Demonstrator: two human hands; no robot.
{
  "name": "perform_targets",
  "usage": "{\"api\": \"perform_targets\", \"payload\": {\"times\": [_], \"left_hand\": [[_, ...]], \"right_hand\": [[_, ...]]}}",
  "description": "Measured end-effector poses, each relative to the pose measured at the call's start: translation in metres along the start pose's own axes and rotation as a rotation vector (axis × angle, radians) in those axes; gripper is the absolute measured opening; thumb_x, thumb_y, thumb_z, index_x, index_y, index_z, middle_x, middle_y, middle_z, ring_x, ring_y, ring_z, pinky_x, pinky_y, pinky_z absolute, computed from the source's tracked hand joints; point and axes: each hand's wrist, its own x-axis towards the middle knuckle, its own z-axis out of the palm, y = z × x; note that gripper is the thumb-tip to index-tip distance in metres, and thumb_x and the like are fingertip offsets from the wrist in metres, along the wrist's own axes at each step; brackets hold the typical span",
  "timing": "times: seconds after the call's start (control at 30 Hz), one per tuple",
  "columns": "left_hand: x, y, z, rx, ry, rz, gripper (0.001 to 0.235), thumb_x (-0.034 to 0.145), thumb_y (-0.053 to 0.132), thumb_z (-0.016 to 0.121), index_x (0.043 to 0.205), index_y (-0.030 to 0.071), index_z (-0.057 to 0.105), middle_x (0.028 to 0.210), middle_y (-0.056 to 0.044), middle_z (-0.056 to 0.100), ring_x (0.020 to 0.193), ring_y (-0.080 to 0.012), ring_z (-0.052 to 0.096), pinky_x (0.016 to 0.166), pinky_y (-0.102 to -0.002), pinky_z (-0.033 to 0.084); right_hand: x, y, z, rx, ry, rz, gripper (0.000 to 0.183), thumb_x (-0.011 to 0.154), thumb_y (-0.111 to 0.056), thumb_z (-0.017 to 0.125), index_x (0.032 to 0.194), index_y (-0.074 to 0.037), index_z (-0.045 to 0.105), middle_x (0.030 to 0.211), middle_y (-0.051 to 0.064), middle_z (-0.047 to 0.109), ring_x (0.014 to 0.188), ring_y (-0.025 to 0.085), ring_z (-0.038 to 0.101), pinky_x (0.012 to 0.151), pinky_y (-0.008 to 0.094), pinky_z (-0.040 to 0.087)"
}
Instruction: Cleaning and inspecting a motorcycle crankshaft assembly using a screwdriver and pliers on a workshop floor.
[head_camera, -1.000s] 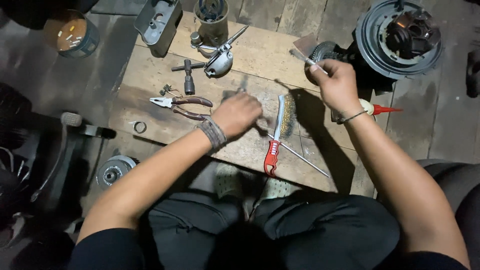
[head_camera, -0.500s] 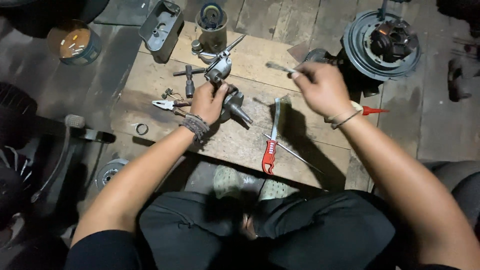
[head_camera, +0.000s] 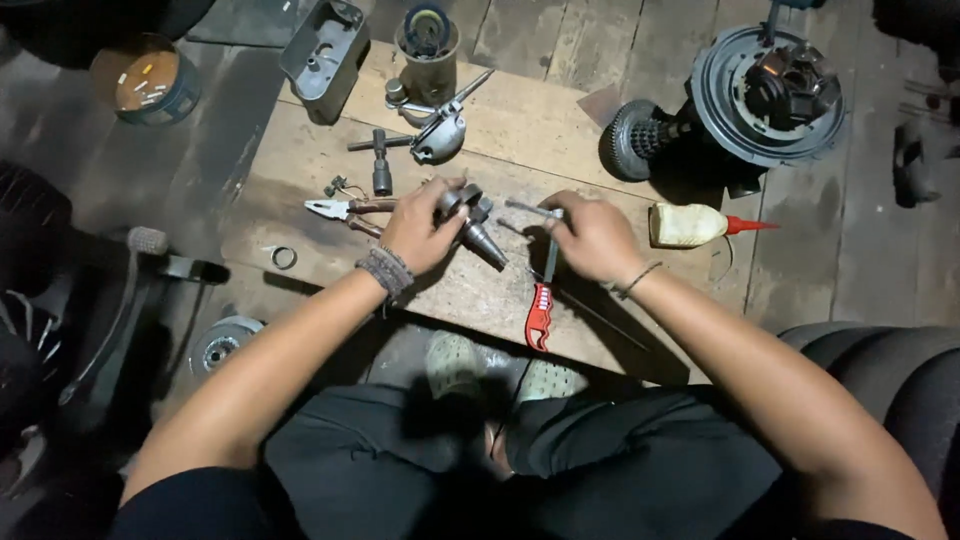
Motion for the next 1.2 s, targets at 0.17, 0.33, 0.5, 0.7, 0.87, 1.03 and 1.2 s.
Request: {"api": "perform_targets", "payload": {"times": [0.17, 0.33, 0.5, 0.7, 0.87, 1.03, 1.2], "left_hand": [[-0.023, 0.007, -0.012, -0.064, -0.070, -0.042, 0.013, 0.100, 0.018, 0.059, 0.104, 0.008, 0.053, 0.135, -0.025, 0.061, 0.121, -0.0490, 0.058, 0.100, -0.056, 0.049], [-0.049, 0.001, -0.016, 0.049, -0.132, -0.158, 0.026, 0.101, 0.024, 0.053, 0.118, 0.006, 0.045, 0.123, -0.032, 0.061, 0.116, -0.0523, 0.058, 0.097, -0.061, 0.047], [-0.058, -0.010, -0.011, 0.301, -0.106, -0.066, 0.044, 0.097, 0.030, 0.053, 0.133, 0.007, 0.046, 0.120, -0.018, 0.055, 0.121, -0.0402, 0.052, 0.106, -0.051, 0.041], [-0.050, 0.004, -0.016, 0.238, -0.289, -0.291, 0.047, 0.099, 0.037, 0.048, 0.139, 0.013, 0.039, 0.124, -0.018, 0.047, 0.112, -0.0497, 0.060, 0.094, -0.057, 0.055], [-0.047, 0.011, -0.020, 0.196, -0.320, -0.315, 0.049, 0.100, 0.035, 0.049, 0.143, 0.013, 0.038, 0.126, -0.017, 0.045, 0.113, -0.0516, 0.060, 0.095, -0.058, 0.056], [-0.038, 0.026, -0.024, 0.171, -0.346, -0.320, 0.053, 0.102, 0.030, 0.044, 0.147, 0.004, 0.034, 0.127, -0.023, 0.045, 0.112, -0.0553, 0.059, 0.093, -0.060, 0.056], [-0.030, 0.032, -0.022, 0.189, -0.376, -0.316, 0.050, 0.105, 0.033, 0.038, 0.145, 0.001, 0.035, 0.127, -0.028, 0.054, 0.113, -0.0498, 0.063, 0.091, -0.056, 0.057]], "right_hand": [[0.000, -0.008, 0.009, 0.023, -0.072, -0.035, 0.033, 0.099, -0.023, 0.055, 0.128, -0.011, 0.065, 0.106, 0.021, 0.076, 0.102, 0.048, 0.070, 0.090, 0.060, 0.053], [0.004, -0.008, 0.018, 0.058, -0.122, -0.099, 0.033, 0.099, -0.025, 0.052, 0.128, -0.016, 0.063, 0.095, 0.021, 0.077, 0.096, 0.050, 0.069, 0.086, 0.061, 0.053], [-0.003, -0.021, 0.014, 0.052, -0.053, -0.267, 0.031, 0.097, -0.021, 0.053, 0.123, -0.013, 0.067, 0.097, 0.020, 0.078, 0.094, 0.046, 0.071, 0.081, 0.058, 0.055], [-0.002, -0.012, 0.024, -0.010, -0.026, -0.376, 0.030, 0.095, -0.021, 0.055, 0.120, -0.013, 0.070, 0.086, 0.018, 0.078, 0.085, 0.042, 0.074, 0.074, 0.051, 0.058], [-0.005, -0.027, 0.015, -0.109, -0.032, -0.419, 0.034, 0.095, -0.016, 0.055, 0.125, -0.011, 0.068, 0.083, 0.020, 0.077, 0.083, 0.042, 0.074, 0.073, 0.052, 0.058], [0.011, 0.010, 0.003, -0.582, 0.274, -0.571, 0.038, 0.090, -0.018, 0.059, 0.127, -0.021, 0.069, 0.069, 0.003, 0.072, 0.065, 0.023, 0.073, 0.060, 0.038, 0.060], [0.000, -0.018, -0.007, -0.504, 0.288, -0.734, 0.035, 0.089, -0.012, 0.060, 0.123, -0.011, 0.068, 0.066, 0.011, 0.069, 0.063, 0.030, 0.071, 0.052, 0.045, 0.057]]}}
